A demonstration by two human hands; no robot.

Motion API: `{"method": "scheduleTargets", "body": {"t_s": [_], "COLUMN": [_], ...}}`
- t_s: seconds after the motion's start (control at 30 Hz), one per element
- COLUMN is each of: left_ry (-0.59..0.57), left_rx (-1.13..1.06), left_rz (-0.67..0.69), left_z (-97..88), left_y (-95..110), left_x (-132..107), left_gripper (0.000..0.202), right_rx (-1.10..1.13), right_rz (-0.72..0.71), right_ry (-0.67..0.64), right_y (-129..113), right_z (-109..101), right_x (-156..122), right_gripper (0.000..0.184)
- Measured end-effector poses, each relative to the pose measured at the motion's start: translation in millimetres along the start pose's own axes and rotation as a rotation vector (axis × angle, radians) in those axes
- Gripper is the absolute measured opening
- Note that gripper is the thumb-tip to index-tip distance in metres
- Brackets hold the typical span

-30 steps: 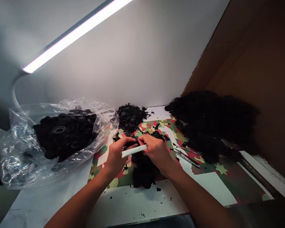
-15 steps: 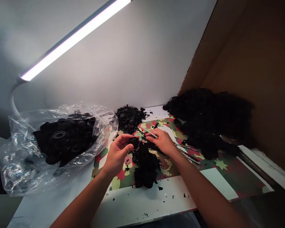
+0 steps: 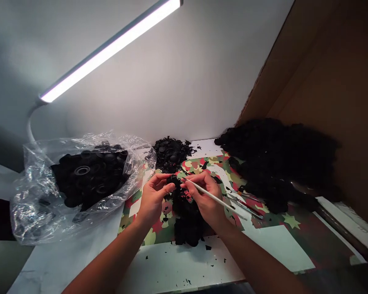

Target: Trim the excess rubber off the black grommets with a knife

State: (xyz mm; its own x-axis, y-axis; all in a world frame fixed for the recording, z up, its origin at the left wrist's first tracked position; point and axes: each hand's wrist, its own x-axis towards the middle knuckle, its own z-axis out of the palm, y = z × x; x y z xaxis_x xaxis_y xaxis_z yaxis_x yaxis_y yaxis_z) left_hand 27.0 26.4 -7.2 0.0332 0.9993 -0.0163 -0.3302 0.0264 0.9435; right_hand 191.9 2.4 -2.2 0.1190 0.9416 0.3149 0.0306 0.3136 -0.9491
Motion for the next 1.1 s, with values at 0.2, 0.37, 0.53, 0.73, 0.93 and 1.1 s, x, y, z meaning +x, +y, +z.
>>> {"method": "scheduleTargets", "body": {"t_s": [0.2, 0.37, 0.53, 0.73, 0.93, 1.1], "left_ry": [-0.008, -0.043, -0.045, 0.003, 0.018, -0.128], "left_rx": [0.048, 0.054, 0.084, 0.263, 0.357, 0.007], "left_rz": [0.084, 0.128, 0.163, 0.396, 0.539, 0.257], "left_z": [-1.6, -1.5, -1.1, 1.0, 0.2, -1.0], "left_y": [-4, -5, -4, -7, -5, 5], "left_x": [1, 0, -1, -7, -12, -10], "left_gripper": [0.028, 0.024, 0.023, 0.014, 0.011, 0.025], "right_rx": [-0.087, -0.135, -0.190, -0.292, -0.528, -0.702], "right_rz": [-0.087, -0.095, -0.122, -0.200, -0.210, 0.064], "right_ry": [-0.099, -0.124, -0.139, -0.087, 0.053, -0.028], "right_y": [-10, -14, -8, -6, 6, 37], "right_z": [0, 2, 1, 10, 0, -46], "right_x": [0, -1, -1, -9, 10, 41], "right_gripper": [0.015, 0.012, 0.011, 0.015, 0.016, 0.017]}}
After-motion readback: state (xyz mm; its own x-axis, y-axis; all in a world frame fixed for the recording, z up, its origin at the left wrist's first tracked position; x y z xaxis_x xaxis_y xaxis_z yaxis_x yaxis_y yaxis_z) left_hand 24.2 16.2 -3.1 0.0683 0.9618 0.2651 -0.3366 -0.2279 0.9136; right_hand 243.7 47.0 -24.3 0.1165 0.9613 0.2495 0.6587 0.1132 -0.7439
